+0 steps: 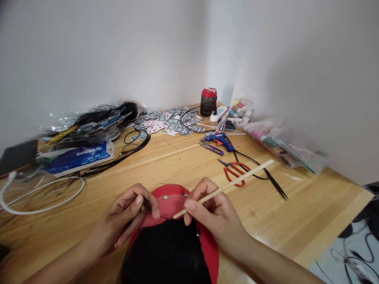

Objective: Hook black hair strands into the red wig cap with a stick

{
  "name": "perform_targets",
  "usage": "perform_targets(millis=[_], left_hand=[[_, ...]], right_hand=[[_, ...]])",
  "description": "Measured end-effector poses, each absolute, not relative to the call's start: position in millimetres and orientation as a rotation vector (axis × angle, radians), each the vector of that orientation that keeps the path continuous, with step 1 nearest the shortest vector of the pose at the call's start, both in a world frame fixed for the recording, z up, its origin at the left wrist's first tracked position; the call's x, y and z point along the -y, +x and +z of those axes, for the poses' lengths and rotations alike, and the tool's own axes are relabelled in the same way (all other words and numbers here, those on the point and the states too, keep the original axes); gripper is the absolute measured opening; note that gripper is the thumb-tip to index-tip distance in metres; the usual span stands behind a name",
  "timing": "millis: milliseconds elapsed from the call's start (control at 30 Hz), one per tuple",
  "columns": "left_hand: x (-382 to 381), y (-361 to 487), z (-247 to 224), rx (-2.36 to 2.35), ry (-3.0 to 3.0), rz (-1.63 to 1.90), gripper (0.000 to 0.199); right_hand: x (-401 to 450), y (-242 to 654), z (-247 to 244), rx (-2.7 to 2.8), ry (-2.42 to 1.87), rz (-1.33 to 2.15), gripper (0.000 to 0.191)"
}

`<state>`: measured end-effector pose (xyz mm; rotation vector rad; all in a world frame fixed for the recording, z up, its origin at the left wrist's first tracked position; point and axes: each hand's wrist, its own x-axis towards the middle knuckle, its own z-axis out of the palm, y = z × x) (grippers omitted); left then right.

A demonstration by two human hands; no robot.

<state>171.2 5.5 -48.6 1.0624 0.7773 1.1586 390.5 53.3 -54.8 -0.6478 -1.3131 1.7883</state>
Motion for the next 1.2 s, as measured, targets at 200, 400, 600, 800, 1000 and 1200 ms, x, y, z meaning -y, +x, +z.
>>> perform_targets(millis=[200, 400, 600, 800, 1000, 1200], left_hand=[[-4, 172, -47, -0.800, 1.083, 1.154, 0.027], [-3, 171, -48, -0.794, 1.135, 1.148, 0.027], [-1, 170, -49, -0.822, 1.165, 1.127, 0.028], [0, 168, -48, -0.838, 1.192, 1.097, 0.027], [1, 168, -49, -0.863, 1.197, 1.078, 0.027], [2, 168, -50, -0.874, 1.194, 1.060, 0.027]], right_hand=[[-51, 388, -56, 1.227, -0.611, 1.795, 0.021], [-48, 386, -53, 1.179, -0.629, 1.769, 0.025], [-45, 385, -49, 1.169, -0.645, 1.765, 0.029], [-43, 384, -46, 1.145, -0.661, 1.751, 0.029], [-43, 385, -45, 1.130, -0.699, 1.735, 0.029], [-43, 384, -45, 1.136, -0.692, 1.722, 0.030]])
